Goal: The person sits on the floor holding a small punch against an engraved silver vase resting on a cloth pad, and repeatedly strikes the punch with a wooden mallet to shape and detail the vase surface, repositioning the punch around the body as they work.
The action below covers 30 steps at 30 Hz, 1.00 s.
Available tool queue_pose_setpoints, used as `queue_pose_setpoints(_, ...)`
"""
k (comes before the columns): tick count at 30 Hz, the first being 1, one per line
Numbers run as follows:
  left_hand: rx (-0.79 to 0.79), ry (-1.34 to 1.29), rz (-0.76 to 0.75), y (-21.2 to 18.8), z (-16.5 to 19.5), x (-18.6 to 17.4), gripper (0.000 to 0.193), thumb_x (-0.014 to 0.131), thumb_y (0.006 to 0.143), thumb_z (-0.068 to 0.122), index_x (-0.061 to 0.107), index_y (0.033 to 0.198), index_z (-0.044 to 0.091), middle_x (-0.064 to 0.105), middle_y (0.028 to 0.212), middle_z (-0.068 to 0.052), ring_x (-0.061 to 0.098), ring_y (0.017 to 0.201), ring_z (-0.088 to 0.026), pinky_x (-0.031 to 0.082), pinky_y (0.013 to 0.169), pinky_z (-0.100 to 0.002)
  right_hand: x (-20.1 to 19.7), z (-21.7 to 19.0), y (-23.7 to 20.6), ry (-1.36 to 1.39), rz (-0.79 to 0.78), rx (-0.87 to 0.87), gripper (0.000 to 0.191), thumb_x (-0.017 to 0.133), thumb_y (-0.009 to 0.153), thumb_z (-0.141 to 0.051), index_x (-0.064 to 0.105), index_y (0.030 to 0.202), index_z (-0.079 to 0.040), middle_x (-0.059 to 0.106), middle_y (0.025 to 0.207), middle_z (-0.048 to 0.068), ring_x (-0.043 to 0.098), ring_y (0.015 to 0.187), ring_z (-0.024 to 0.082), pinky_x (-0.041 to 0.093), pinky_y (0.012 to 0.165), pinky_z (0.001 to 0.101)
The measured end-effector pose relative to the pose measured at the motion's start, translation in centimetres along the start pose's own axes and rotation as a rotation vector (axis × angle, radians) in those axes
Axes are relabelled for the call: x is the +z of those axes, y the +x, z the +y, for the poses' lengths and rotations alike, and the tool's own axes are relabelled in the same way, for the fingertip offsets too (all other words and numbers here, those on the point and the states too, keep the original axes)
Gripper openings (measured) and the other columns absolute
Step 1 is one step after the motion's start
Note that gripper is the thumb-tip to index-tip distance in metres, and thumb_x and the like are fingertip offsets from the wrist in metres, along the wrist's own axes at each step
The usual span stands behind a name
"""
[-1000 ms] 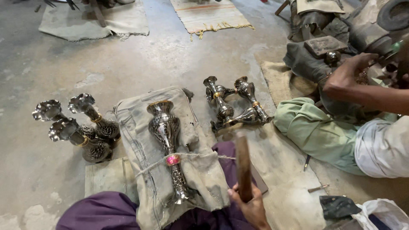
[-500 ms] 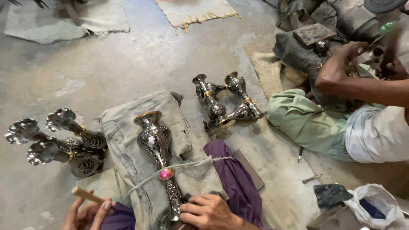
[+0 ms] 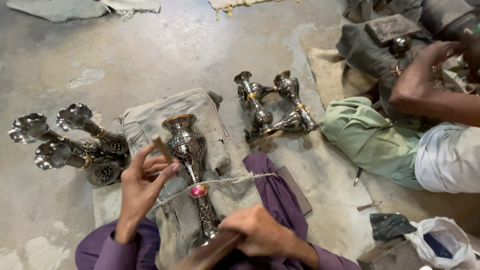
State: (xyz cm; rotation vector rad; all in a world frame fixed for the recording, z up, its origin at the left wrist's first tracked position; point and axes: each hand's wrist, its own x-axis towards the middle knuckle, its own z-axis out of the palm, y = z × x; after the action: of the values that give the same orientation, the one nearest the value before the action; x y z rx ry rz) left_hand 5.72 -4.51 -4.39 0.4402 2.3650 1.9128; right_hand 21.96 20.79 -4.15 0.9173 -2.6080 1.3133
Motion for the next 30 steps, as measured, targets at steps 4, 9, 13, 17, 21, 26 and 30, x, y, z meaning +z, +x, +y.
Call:
queue_pose_setpoints(4,0.115,0.099,-0.105,1.8,1.7,1.7,0.062,0.078,0.086,0.007,0.053,0.143,0.009,0.079,0.103,-0.011,0.079,0.092,-0.018,0.067,0.078,-0.032,-0.6,2.8,-1.8,0.426,0.356,0.303,0.019,0.079,0.084,-0.005,0.068,0.099,-0.004,0.075,0.089,0.006,0.076,0.083,0.016,0.063,0.071,0.0325)
queue_pose_setpoints(9,0.248,0.245,-0.192,2.7,3.6,3.0,0.050,0.076,0.088,0.004,0.061,0.136,0.008,0.079,0.101,-0.011,0.080,0.093,-0.018,0.066,0.077,-0.030,-3.0,5.0,-3.7,0.500,0.466,0.759,0.029,0.083,0.086,-0.014,0.063,0.102,-0.001,0.067,0.073,0.005,0.065,0.063,0.013,0.054,0.056,0.0280)
queue_pose_setpoints(13,0.303,0.391,-0.224,2.7,4.7,3.3,0.050,0.076,0.087,0.003,0.064,0.135,0.010,0.079,0.101,-0.011,0.079,0.091,-0.019,0.065,0.075,-0.032,-4.4,5.9,-4.1,0.231,0.566,0.497,0.047,0.083,0.084,-0.015,0.055,0.119,0.001,0.064,0.084,-0.002,0.061,0.077,0.006,0.051,0.067,0.0224)
queue_pose_setpoints(17,0.286,0.454,-0.206,2.5,5.2,3.5,0.045,0.075,0.089,0.003,0.064,0.133,0.008,0.078,0.101,-0.011,0.079,0.093,-0.020,0.064,0.074,-0.033,-4.3,7.1,-3.1,0.146,0.547,0.477,0.041,0.083,0.087,-0.015,0.060,0.118,0.000,0.064,0.081,-0.002,0.063,0.076,0.006,0.056,0.070,0.0242)
queue_pose_setpoints(21,0.289,0.514,-0.157,2.1,5.4,3.9,0.043,0.076,0.090,0.003,0.064,0.131,0.007,0.078,0.102,-0.011,0.078,0.092,-0.020,0.064,0.075,-0.033,-5.1,7.9,-1.8,0.069,0.483,0.568,0.044,0.086,0.085,-0.018,0.062,0.118,-0.002,0.064,0.071,0.003,0.059,0.064,0.010,0.049,0.058,0.0281)
queue_pose_setpoints(26,0.330,0.548,-0.148,1.9,5.8,4.1,0.044,0.075,0.091,0.002,0.063,0.133,0.006,0.077,0.104,-0.012,0.078,0.094,-0.021,0.064,0.077,-0.033,-7.2,8.1,0.7,-0.060,0.420,0.449,0.047,0.085,0.089,-0.023,0.060,0.124,-0.002,0.064,0.078,0.011,0.065,0.066,0.017,0.052,0.062,0.0332)
queue_pose_setpoints(30,0.294,0.559,-0.155,1.8,6.1,4.1,0.044,0.076,0.091,0.002,0.064,0.133,0.007,0.078,0.103,-0.011,0.078,0.093,-0.020,0.064,0.076,-0.033,-8.7,7.2,2.8,-0.132,0.432,0.274,0.052,0.083,0.092,-0.025,0.057,0.131,-0.004,0.073,0.097,0.014,0.075,0.084,0.024,0.057,0.072,0.0363)
